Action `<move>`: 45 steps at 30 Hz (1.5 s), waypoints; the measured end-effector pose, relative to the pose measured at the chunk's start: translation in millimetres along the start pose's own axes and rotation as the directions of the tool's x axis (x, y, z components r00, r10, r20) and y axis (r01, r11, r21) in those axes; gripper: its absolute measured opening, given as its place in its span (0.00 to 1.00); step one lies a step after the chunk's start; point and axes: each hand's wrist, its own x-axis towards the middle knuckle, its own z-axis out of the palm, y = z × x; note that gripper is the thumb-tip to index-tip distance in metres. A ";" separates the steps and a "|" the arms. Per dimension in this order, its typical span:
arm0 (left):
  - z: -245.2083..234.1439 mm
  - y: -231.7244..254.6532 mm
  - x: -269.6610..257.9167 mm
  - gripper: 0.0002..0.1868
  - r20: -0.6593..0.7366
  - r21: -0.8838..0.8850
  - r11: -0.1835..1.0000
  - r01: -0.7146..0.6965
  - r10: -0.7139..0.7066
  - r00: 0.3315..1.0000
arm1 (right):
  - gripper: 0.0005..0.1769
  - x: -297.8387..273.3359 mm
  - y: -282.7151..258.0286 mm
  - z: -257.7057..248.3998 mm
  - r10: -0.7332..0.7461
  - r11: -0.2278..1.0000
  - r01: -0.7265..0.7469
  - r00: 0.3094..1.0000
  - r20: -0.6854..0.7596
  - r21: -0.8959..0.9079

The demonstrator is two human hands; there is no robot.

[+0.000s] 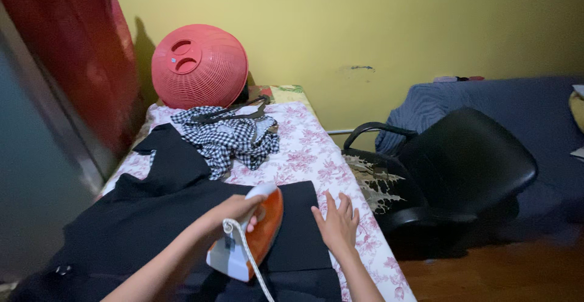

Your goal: The person irons a black shirt laid out on a bed using an electric iron. They move the iron back and forth across the shirt's surface, occasionally adjusting the fabric with their other hand to smooth it.

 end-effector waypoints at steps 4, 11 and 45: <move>17.7 4.0 -38.7 0.24 0.023 0.032 0.995 0.093 -0.093 0.995 | 0.36 -0.8 0.6 1.2 -0.020 1.000 0.020 0.999 -0.025 0.002; 54.4 5.7 -65.6 0.25 0.092 0.003 1.000 0.009 -0.009 0.996 | 0.35 -1.4 3.0 6.0 -0.030 0.999 0.030 0.998 -0.053 0.011; 83.5 13.1 -57.6 0.25 0.084 -0.075 0.997 0.030 -0.024 0.996 | 0.28 -0.3 6.3 10.5 -0.047 0.998 0.041 0.993 -0.111 -0.054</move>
